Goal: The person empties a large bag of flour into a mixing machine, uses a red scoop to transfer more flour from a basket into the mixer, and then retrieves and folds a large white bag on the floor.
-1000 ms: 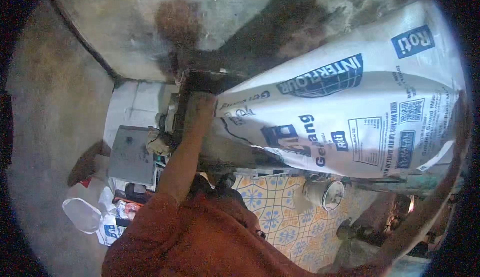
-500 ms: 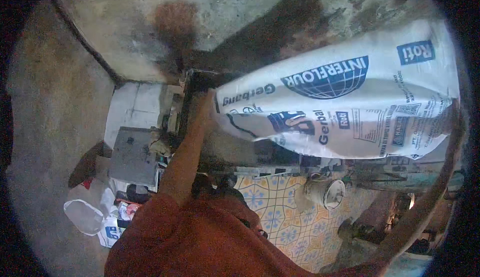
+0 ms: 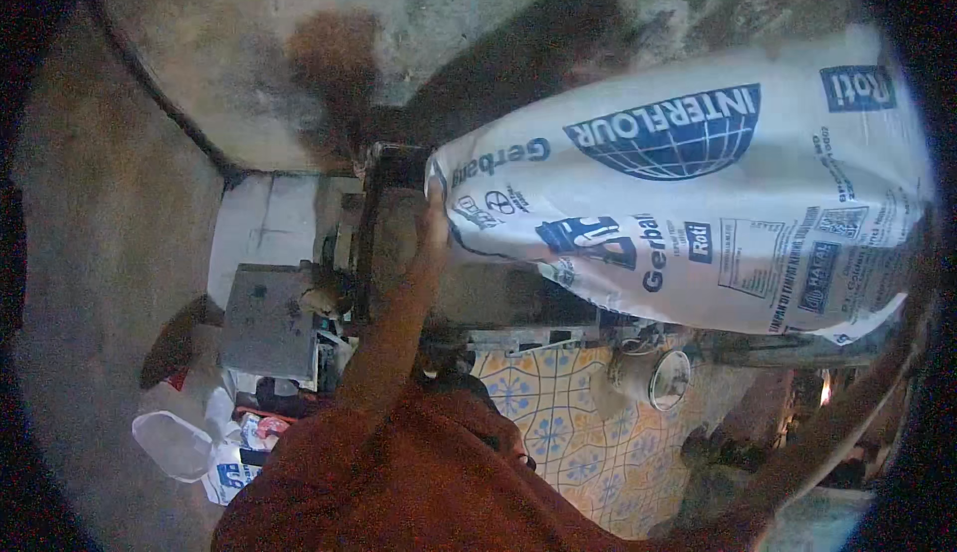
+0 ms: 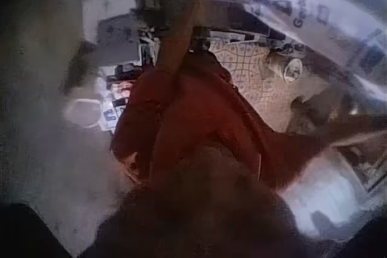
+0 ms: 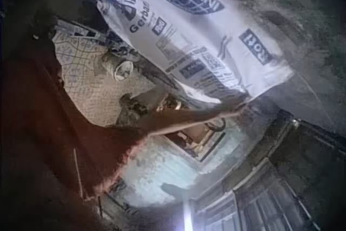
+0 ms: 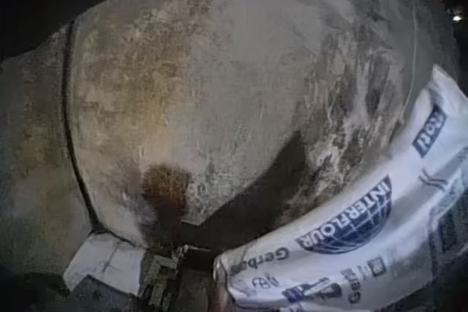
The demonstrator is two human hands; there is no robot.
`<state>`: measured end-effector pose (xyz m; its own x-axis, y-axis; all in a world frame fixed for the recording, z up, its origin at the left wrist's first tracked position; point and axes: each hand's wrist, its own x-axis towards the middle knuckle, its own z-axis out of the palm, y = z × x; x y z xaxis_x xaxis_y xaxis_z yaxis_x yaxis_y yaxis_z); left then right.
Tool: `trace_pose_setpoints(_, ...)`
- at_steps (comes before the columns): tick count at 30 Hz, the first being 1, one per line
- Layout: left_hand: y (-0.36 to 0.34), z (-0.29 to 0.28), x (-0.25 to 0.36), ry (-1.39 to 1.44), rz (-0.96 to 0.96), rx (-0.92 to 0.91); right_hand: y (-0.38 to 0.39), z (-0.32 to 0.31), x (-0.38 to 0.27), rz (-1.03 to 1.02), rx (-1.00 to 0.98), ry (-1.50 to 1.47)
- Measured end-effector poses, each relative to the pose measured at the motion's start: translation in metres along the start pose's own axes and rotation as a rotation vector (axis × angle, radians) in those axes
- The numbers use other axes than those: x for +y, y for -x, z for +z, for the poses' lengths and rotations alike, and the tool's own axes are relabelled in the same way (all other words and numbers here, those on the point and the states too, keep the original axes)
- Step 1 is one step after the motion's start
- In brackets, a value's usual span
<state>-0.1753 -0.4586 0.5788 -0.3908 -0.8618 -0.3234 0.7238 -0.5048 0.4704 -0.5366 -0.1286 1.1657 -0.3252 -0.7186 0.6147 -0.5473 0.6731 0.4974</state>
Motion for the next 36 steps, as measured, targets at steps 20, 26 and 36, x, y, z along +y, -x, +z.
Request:
trace_pose_setpoints(20, 0.008, -0.052, 0.002, -0.704, 0.156, 0.204, 0.007, 0.020, -0.005, -0.037, -0.065, -0.010)
trace_pose_setpoints(26, 0.053, 0.019, 0.060, -0.258, 0.173, -0.248, 0.008, 0.005, -0.008, -0.008, -0.022, -0.051)
trace_pose_setpoints(36, -0.052, -0.118, -0.007, -1.207, 0.085, 0.075, 0.014, 0.074, -0.016, -0.111, -0.087, -0.146)
